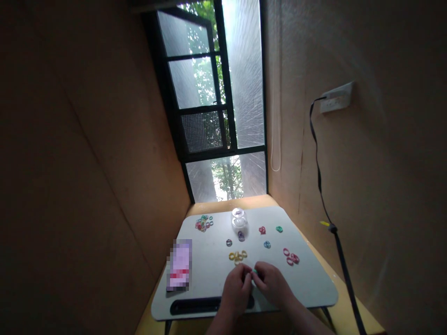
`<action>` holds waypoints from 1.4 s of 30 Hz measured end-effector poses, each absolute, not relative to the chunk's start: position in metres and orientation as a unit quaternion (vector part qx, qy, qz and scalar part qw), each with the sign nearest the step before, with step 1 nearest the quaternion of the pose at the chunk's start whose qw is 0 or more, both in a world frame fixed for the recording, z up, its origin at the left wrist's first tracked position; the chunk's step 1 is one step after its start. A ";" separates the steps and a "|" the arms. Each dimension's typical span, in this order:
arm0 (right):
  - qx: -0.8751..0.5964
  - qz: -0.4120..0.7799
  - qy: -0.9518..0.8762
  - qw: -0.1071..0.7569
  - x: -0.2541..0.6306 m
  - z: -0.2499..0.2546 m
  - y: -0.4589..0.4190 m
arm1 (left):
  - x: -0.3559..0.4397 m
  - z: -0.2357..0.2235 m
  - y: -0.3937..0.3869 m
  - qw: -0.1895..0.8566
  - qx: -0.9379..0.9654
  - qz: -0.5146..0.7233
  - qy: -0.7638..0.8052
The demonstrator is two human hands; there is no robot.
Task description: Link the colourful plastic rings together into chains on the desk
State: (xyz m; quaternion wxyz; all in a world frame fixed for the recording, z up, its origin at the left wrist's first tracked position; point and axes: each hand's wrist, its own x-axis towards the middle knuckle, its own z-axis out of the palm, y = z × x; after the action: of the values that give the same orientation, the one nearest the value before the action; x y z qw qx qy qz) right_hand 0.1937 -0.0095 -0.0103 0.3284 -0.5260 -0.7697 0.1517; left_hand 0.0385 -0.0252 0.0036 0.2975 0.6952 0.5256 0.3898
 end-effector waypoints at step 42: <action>-0.517 0.168 -0.766 0.342 0.196 -0.007 -0.011 | 0.043 0.002 -0.028 0.258 0.717 0.351 0.545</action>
State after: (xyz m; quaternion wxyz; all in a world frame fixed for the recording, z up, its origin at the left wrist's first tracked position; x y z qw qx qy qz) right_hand 0.1961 -0.0108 -0.0074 0.3423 -0.5170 -0.7663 0.1683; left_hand 0.0429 -0.0282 0.0024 0.2577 0.7169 0.5446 0.3508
